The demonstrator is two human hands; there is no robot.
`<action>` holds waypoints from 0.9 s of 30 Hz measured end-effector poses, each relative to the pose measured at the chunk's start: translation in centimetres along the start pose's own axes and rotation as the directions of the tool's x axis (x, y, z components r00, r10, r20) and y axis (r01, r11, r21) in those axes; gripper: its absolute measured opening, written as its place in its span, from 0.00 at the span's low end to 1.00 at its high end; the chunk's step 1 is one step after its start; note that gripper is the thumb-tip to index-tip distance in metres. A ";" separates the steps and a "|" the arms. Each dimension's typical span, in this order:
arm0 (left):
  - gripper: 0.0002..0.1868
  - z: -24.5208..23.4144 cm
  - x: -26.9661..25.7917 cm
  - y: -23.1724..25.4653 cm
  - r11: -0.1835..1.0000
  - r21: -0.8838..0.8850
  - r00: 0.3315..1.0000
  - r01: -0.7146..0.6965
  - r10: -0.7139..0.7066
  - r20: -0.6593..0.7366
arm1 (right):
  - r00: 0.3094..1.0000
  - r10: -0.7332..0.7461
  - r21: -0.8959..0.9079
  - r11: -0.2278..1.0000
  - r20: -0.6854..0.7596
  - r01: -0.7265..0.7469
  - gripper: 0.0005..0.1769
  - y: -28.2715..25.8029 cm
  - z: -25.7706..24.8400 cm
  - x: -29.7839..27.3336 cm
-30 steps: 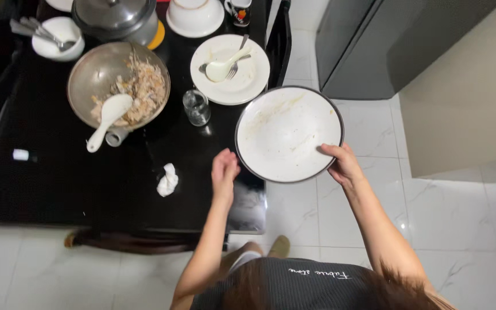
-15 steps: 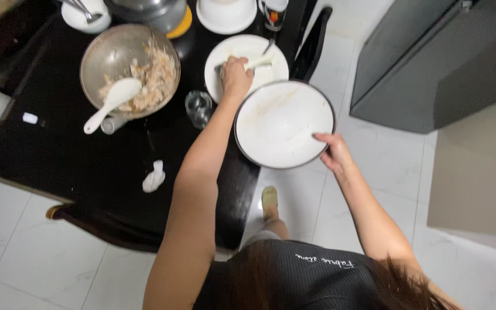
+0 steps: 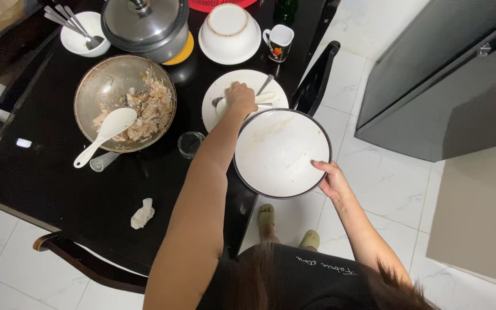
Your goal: The person clears a dining table after a meal by scraping leftover food from several plates into a large serving bowl. They stack the plates, gather cutlery into a bowl, wipe the table surface with a tissue, and move various items including cups and a bottle to the side.
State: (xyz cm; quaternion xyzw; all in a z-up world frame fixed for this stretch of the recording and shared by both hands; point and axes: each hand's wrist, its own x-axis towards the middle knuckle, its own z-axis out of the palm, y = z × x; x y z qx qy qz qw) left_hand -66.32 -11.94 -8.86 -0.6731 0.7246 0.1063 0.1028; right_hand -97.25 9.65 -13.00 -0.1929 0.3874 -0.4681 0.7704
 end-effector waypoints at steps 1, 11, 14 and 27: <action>0.24 0.0 0.3 -0.1 0.998 0.048 0.999 -0.031 0.030 0.030 | 1.000 0.004 -0.001 1.000 0.007 -0.004 0.28 -0.2 -0.3 0.3; 0.17 1.1 3.9 -3.3 0.992 -0.049 0.993 -0.119 0.120 0.011 | 0.999 0.039 -0.039 0.999 0.014 -0.038 0.28 -1.5 0.0 2.9; 0.15 -1.7 2.2 -2.9 0.981 -0.093 0.971 -0.171 0.151 -0.185 | 0.998 0.049 -0.032 0.998 0.037 -0.047 0.29 -1.3 1.6 4.8; 0.16 1.9 -1.9 3.0 0.950 0.015 0.941 -0.312 0.311 -0.134 | 0.999 0.029 -0.124 0.992 -0.022 -0.031 0.24 1.9 7.6 13.2</action>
